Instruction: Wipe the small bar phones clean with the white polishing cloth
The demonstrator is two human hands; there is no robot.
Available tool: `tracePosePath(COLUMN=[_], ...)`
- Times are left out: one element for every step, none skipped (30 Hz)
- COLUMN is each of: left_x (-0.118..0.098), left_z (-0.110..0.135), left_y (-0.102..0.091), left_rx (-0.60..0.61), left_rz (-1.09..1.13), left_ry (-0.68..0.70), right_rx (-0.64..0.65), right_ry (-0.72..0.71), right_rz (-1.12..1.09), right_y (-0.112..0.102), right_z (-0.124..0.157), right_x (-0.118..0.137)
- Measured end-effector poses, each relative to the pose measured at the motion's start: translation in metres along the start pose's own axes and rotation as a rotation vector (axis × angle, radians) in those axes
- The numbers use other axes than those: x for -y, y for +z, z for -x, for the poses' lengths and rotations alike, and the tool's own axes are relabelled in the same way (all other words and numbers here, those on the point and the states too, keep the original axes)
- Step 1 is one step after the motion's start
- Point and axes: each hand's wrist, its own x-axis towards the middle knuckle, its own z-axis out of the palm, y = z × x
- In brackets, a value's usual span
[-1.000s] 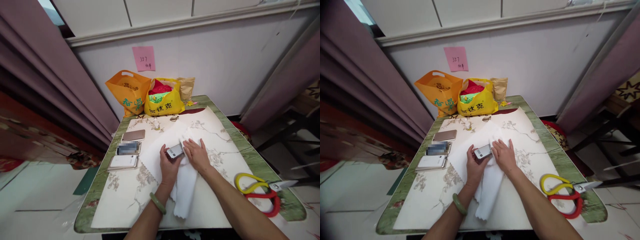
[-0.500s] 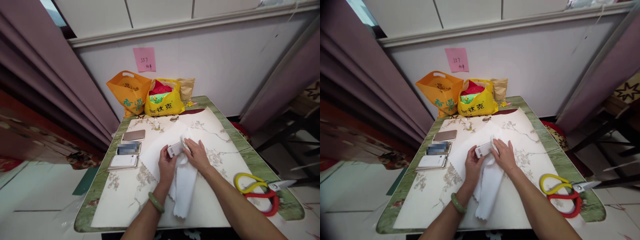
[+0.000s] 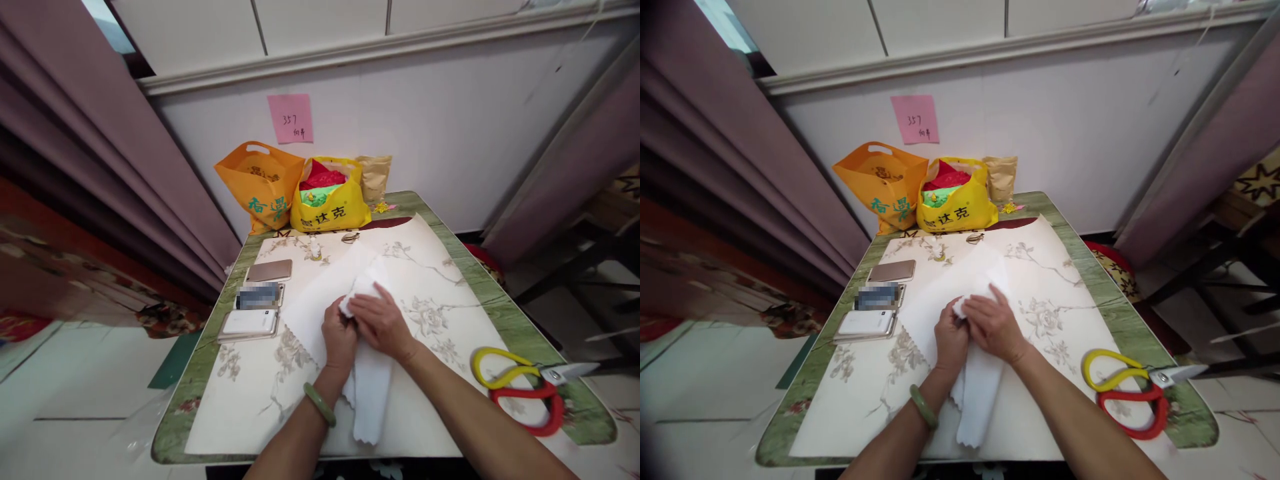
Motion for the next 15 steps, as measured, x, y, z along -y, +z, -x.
tracePosePath(left_x=[0.001,0.001,0.002,0.002,0.002,0.002,0.003,0.003,0.003,0.003,0.003,0.002,0.002,0.001,0.000], left_z=[0.000,0.000,0.000,0.000,0.000,0.000,0.000,0.000,0.000,0.000,-0.001,-0.001,-0.001,-0.001,-0.001], left_y=[0.000,-0.001,-0.001,-0.001,-0.001,0.000,0.000,0.001,0.001,0.002,0.002,0.002,0.002,0.001,0.001], left_rx=[0.007,0.018,0.029,0.036,0.044,0.055,0.067,0.077,0.085,0.090,0.092,0.090,0.083,0.079,0.074], left_rz=[-0.006,-0.006,0.000,0.009,0.022,0.041,0.063,0.086,0.103,0.112,0.113,0.106,0.092,0.073,0.049], left_ry=[-0.006,-0.014,-0.021,-0.026,-0.028,-0.028,-0.030,-0.032,-0.033,-0.032,-0.027,-0.020,-0.010,0.004,0.019], right_rx=[0.047,0.083,0.102,0.101,0.085,0.064,0.038,0.009,-0.020,-0.043,-0.063,-0.078,-0.087,-0.087,-0.083], right_ry=[-0.064,-0.104,-0.117,-0.101,-0.059,0.001,0.075,0.160,0.247,0.331,0.409,0.474,0.522,0.552,0.568], right_rz=[-0.045,-0.075,-0.085,-0.072,-0.041,0.001,0.048,0.094,0.134,0.165,0.185,0.195,0.194,0.185,0.170], right_y=[0.001,0.001,0.001,0.001,0.000,-0.001,-0.002,-0.003,-0.004,-0.004,-0.003,-0.002,0.000,0.001,0.003], right_z=[-0.001,-0.001,-0.002,-0.002,-0.002,-0.002,-0.001,-0.001,0.000,0.001,0.002,0.004,0.005,0.005,0.006], right_x=[0.004,0.006,0.006,0.003,-0.001,-0.006,-0.012,-0.018,-0.023,-0.028,-0.031,-0.033,-0.034,-0.034,-0.034])
